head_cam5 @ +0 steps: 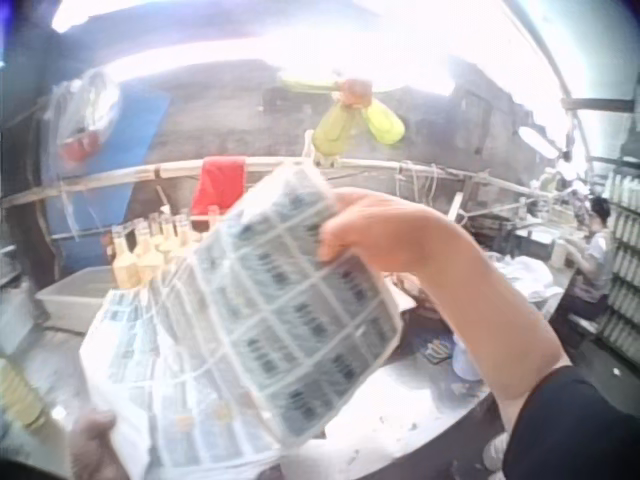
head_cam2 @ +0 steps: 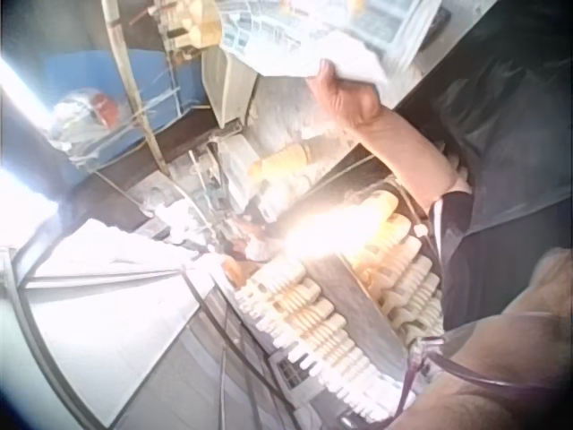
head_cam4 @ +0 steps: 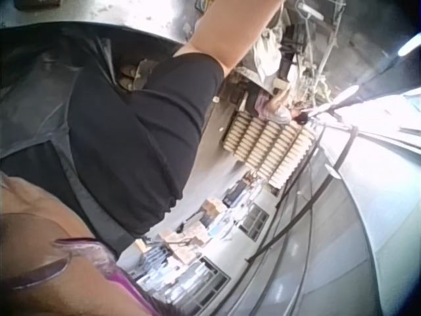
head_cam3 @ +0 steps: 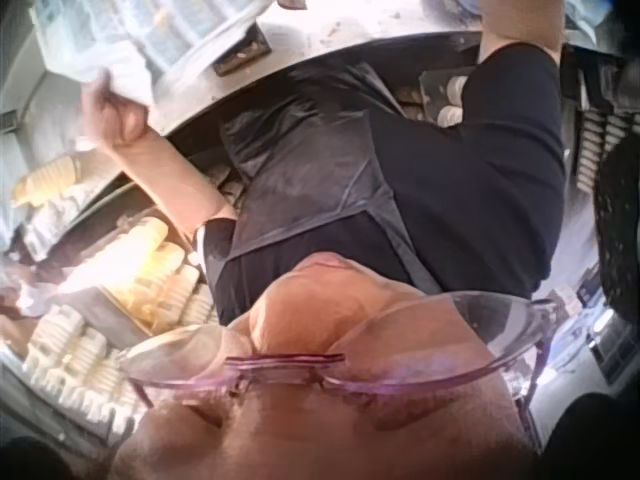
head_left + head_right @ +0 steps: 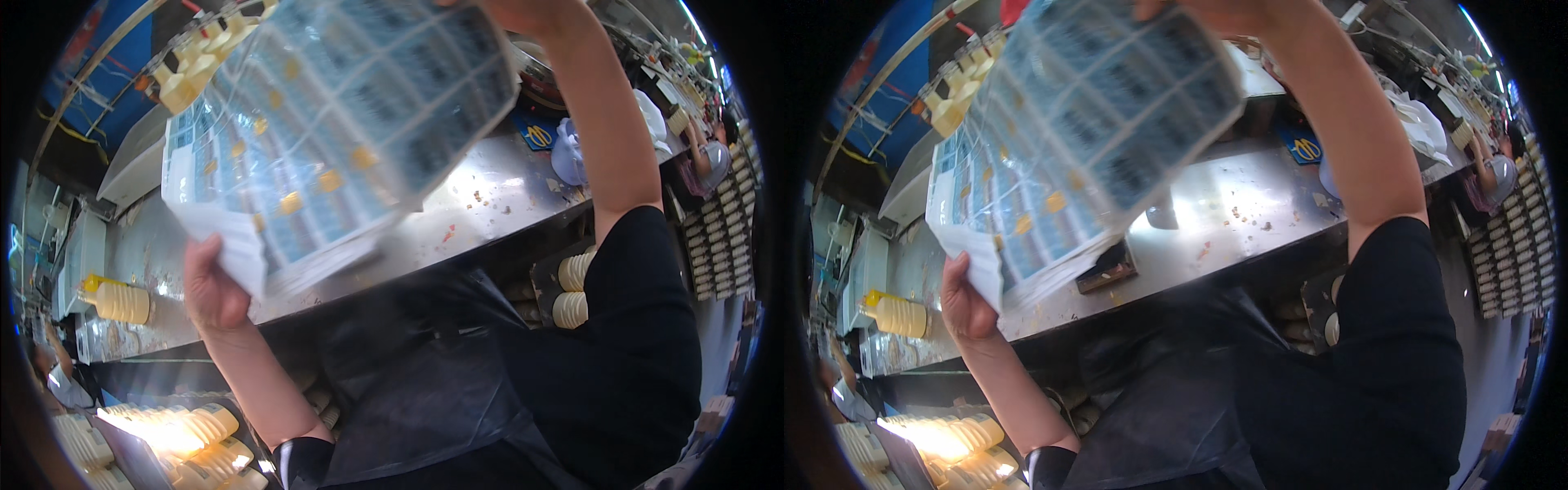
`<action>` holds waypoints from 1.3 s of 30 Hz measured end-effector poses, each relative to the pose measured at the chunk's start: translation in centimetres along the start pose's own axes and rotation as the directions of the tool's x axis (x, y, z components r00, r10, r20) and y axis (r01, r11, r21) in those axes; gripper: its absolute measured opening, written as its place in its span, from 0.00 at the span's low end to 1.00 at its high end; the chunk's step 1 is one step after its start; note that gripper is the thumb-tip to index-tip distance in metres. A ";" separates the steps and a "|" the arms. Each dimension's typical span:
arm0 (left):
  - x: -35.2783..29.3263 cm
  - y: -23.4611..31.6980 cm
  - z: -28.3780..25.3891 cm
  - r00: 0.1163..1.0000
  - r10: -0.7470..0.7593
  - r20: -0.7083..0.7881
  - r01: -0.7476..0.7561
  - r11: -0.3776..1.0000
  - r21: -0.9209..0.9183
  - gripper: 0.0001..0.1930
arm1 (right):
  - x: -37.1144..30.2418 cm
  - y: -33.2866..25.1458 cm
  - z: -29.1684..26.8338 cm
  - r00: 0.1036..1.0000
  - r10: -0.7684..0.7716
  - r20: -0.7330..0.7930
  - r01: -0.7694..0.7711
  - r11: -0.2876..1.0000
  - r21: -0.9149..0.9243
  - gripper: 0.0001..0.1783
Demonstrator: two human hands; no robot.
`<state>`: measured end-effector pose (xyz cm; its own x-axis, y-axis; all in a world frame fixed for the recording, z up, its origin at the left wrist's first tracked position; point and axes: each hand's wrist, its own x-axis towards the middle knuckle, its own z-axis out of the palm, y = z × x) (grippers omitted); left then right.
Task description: The person applies adhesive labels to cream-colored plastic bottles. They peel individual labels from a sheet, align them on the bottle body, and smooth them down. Finished bottles are placed on a nearby table.
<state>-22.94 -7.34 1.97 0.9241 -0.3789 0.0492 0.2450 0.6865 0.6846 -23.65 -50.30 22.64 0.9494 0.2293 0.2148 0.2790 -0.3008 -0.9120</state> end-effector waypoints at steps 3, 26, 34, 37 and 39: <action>0.4 -4.4 6.5 0.999 -0.002 0.052 -0.005 0.991 0.131 0.35 | -6.2 2.9 -6.2 0.985 0.106 -0.135 -0.086 0.985 0.147 0.23; 4.1 -25.5 7.0 0.865 -0.430 -0.259 0.464 0.882 0.085 0.27 | -20.1 25.1 -3.2 0.634 0.417 -0.651 -0.728 0.606 -0.320 0.42; 4.6 -24.6 6.8 0.761 -0.560 -0.328 0.583 0.812 -0.034 0.25 | -19.6 28.4 -1.0 0.667 0.185 -0.721 -0.720 0.409 -0.561 0.44; 3.8 -23.5 7.8 0.758 -0.553 -0.345 0.556 0.825 -0.101 0.26 | -18.5 25.9 2.0 0.776 0.001 -0.631 -0.564 0.449 -0.693 0.34; 3.4 -22.6 8.8 0.764 -0.565 -0.310 0.545 0.823 -0.159 0.27 | -18.2 25.2 3.6 0.862 0.060 -0.504 -0.434 0.603 -0.669 0.31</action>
<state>-27.93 -29.59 -6.99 0.6587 -0.4854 -0.5749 0.7517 0.4573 0.4752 -34.46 -58.76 -5.50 0.9076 -0.2873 0.3062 -0.1468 -0.9004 -0.4096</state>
